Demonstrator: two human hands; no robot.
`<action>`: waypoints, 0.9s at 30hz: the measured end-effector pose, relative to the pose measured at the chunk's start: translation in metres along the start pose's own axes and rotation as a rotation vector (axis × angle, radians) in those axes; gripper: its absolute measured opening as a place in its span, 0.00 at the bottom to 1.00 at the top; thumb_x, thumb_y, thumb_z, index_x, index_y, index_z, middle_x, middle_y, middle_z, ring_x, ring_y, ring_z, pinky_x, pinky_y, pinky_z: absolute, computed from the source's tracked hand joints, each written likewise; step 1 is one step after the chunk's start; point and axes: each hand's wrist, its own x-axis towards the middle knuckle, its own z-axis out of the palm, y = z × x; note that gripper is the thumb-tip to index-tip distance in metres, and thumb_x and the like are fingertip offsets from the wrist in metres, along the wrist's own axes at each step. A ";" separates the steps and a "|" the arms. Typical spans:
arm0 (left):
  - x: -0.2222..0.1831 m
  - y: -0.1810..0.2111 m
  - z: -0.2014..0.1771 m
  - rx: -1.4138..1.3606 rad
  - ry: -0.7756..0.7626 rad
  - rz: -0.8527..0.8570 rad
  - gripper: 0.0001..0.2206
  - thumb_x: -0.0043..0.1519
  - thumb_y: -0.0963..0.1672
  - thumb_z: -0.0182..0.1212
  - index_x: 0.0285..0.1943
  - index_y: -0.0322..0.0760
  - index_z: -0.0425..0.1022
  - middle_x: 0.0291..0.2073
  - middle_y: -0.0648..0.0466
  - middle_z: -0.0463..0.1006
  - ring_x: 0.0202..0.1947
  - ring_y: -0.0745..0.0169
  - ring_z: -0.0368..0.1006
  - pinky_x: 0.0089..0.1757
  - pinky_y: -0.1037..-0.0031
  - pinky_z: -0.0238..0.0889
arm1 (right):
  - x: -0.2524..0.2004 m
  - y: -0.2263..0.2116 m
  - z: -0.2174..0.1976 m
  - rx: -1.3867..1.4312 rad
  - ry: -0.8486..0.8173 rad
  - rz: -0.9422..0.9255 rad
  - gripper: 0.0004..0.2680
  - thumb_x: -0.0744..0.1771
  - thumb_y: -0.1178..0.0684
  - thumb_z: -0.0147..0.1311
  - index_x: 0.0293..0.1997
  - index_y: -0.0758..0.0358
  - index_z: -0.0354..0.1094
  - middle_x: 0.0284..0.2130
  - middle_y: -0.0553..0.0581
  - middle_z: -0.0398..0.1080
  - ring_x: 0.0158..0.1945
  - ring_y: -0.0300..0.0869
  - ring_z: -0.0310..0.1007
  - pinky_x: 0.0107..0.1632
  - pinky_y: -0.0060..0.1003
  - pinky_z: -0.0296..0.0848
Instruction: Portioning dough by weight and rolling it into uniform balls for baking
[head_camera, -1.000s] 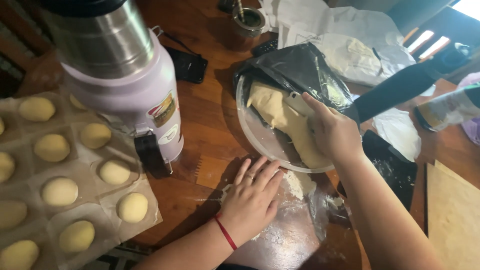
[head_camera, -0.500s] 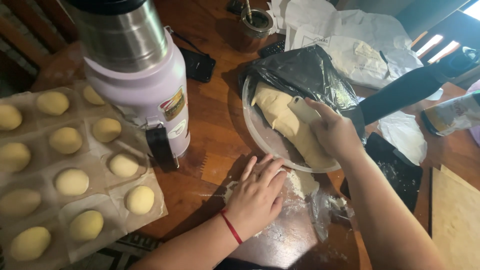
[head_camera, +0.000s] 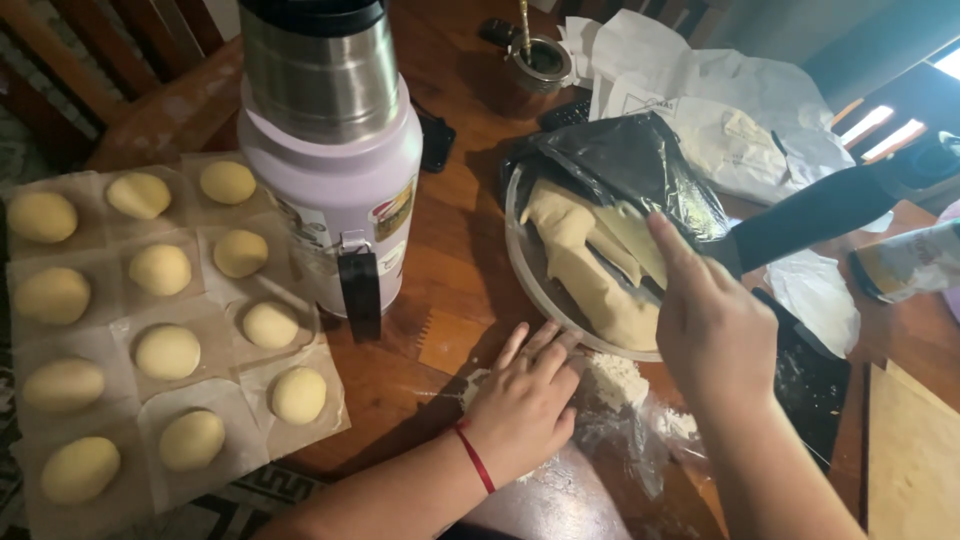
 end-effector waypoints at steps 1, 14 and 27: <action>0.000 0.000 0.000 -0.001 0.002 -0.001 0.14 0.57 0.41 0.67 0.51 0.30 0.79 0.68 0.36 0.72 0.76 0.31 0.63 0.73 0.36 0.48 | 0.008 -0.001 0.006 -0.001 0.000 -0.002 0.22 0.75 0.65 0.49 0.81 0.51 0.68 0.31 0.52 0.74 0.23 0.45 0.65 0.23 0.43 0.62; 0.005 0.006 -0.012 -0.027 0.032 -0.034 0.17 0.60 0.42 0.65 0.57 0.30 0.78 0.71 0.40 0.70 0.74 0.34 0.65 0.73 0.37 0.45 | 0.098 0.004 0.121 0.133 -0.470 0.246 0.26 0.71 0.56 0.44 0.83 0.32 0.56 0.33 0.63 0.75 0.31 0.63 0.74 0.36 0.53 0.72; 0.006 0.003 -0.008 -0.045 0.012 -0.018 0.21 0.58 0.41 0.64 0.61 0.27 0.76 0.69 0.42 0.68 0.74 0.35 0.64 0.70 0.31 0.49 | 0.107 -0.005 0.085 0.553 -0.638 0.551 0.25 0.69 0.55 0.43 0.78 0.32 0.66 0.29 0.57 0.74 0.25 0.44 0.63 0.37 0.38 0.66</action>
